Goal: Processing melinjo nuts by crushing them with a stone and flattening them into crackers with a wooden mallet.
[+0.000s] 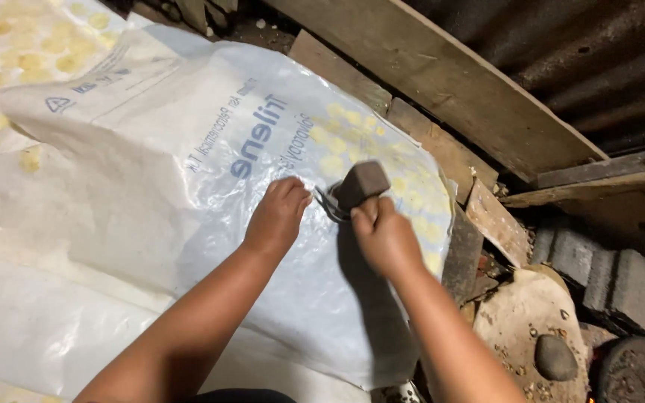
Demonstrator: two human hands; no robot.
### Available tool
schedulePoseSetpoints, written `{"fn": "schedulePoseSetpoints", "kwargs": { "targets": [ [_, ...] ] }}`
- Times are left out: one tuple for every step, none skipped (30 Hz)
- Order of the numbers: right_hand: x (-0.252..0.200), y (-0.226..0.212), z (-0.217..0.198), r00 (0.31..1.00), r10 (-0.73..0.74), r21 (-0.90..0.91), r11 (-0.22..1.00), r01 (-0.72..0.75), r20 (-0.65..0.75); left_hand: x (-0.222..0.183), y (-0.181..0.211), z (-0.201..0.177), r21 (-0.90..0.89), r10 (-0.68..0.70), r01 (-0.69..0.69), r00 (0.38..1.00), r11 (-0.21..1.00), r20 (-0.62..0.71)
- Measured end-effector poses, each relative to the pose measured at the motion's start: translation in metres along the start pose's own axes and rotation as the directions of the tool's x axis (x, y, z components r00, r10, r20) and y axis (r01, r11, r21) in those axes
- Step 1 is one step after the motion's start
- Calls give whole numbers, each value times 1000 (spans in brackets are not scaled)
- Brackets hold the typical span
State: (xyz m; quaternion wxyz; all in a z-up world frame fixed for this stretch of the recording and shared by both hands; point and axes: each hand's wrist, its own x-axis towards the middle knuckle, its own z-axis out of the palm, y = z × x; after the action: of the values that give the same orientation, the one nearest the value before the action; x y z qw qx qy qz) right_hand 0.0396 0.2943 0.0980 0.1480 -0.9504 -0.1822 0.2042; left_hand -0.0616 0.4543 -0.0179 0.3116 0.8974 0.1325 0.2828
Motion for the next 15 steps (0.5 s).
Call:
{"fn": "schedulePoseSetpoints", "kwargs": {
  "targets": [
    [4, -3, -11, 1000, 1, 66, 998, -1, 9, 7, -1, 7, -10, -14, 14, 999, 1000, 37],
    [-5, -12, -28, 1000, 4, 62, 998, -4, 8, 12, -1, 15, -15, -14, 15, 999, 1000, 37],
    [-14, -24, -45, 997, 51, 72, 996, -47, -51, 16, -3, 22, 25, -40, 38, 998, 999, 53],
    [-23, -36, -63, 989, 98, 83, 992, -90, -109, 20, -4, 28, 65, -66, 62, 995, 996, 68],
    [-31, -41, -70, 990, 102, 83, 992, -94, -99, 21, -2, 29, 67, -74, 69, 994, 995, 75],
    [-39, -47, -78, 938, -95, 187, 969, 164, -332, 23, 0, 29, 95, -94, 87, 992, 992, 79],
    [-46, -53, -88, 785, -236, 220, 878, 424, -573, 31, 3, 30, 119, -104, 94, 991, 989, 79],
    [-42, -47, -75, 785, -231, 221, 880, 420, -574, 24, 1, 36, 117, -100, 90, 991, 989, 84],
    [-33, -43, -62, 722, -251, 191, 862, 470, -644, 24, -5, 42, 129, -113, 100, 989, 987, 97],
    [-24, -41, -49, 653, -268, 157, 842, 517, -709, 23, -11, 47, 142, -127, 111, 986, 984, 109],
    [-11, -32, -24, 657, -276, 162, 836, 524, -701, 19, -10, 32, 150, -139, 122, 985, 981, 105],
    [3, -23, 3, 873, -259, 66, 948, 313, -413, 13, -10, 18, 124, -122, 116, 991, 986, 45],
    [14, -12, 29, 987, -122, -109, 988, 110, -106, 10, -7, 7, 89, -93, 93, 996, 992, -6],
    [9, -13, 30, 988, -115, -105, 989, 104, -105, 0, -4, -4, 88, -90, 90, 996, 992, 1],
    [12, -16, 29, 997, -67, -141, 988, 60, -41, -1, -5, -12, 49, -99, 100, 995, 994, -22]
  ]
}}
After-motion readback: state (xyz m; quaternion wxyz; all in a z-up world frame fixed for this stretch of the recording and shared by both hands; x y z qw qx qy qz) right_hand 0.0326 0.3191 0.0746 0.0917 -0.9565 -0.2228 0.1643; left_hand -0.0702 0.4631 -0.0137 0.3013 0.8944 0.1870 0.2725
